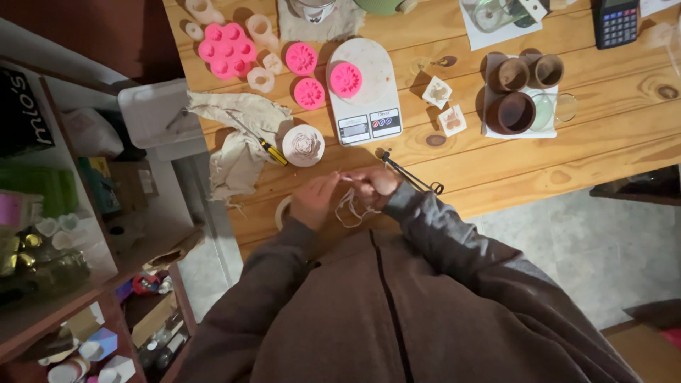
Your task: The person is threading wicks through candle molds and preparing them for pouring wax.
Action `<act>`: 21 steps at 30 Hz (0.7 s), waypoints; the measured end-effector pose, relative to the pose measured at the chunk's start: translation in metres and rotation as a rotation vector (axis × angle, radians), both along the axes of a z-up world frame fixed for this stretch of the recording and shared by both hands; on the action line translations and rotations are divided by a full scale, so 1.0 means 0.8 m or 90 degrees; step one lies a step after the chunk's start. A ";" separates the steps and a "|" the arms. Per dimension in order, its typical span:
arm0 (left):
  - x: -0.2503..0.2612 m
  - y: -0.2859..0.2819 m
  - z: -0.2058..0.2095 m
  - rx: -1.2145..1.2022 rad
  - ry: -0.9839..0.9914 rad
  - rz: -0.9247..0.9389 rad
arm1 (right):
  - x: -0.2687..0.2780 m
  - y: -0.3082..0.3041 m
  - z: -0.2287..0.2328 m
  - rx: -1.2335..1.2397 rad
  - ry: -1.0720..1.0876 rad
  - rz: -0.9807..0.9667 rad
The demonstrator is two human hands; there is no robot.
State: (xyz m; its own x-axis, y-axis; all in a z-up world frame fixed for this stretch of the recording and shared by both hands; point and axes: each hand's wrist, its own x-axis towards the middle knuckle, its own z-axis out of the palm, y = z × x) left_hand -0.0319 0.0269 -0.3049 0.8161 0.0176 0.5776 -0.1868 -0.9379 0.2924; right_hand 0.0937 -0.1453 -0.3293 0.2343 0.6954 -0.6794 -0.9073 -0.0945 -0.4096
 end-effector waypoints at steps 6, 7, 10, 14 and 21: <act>-0.001 0.025 0.076 -0.355 0.242 -0.011 | -0.014 -0.009 0.140 -0.079 -0.763 0.038; 0.001 0.027 0.106 -0.349 0.235 -0.017 | -0.020 -0.011 0.136 -0.078 -0.771 0.030; 0.005 0.035 0.180 -0.525 0.345 -0.065 | -0.038 -0.010 0.142 -0.104 -0.892 -0.002; 0.000 0.031 0.204 -0.617 0.328 -0.084 | -0.076 -0.003 0.171 -0.075 -0.771 -0.131; -0.015 -0.026 0.172 -1.048 0.199 -0.080 | -0.107 -0.007 0.188 -0.050 -0.715 -0.321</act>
State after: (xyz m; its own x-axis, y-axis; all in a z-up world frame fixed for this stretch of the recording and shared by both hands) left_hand -0.0436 0.0061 -0.1677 0.9313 0.3270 -0.1606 0.0185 0.3978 0.9173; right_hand 0.0084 -0.1507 -0.1790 0.9451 0.3248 0.0364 0.0025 0.1042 -0.9946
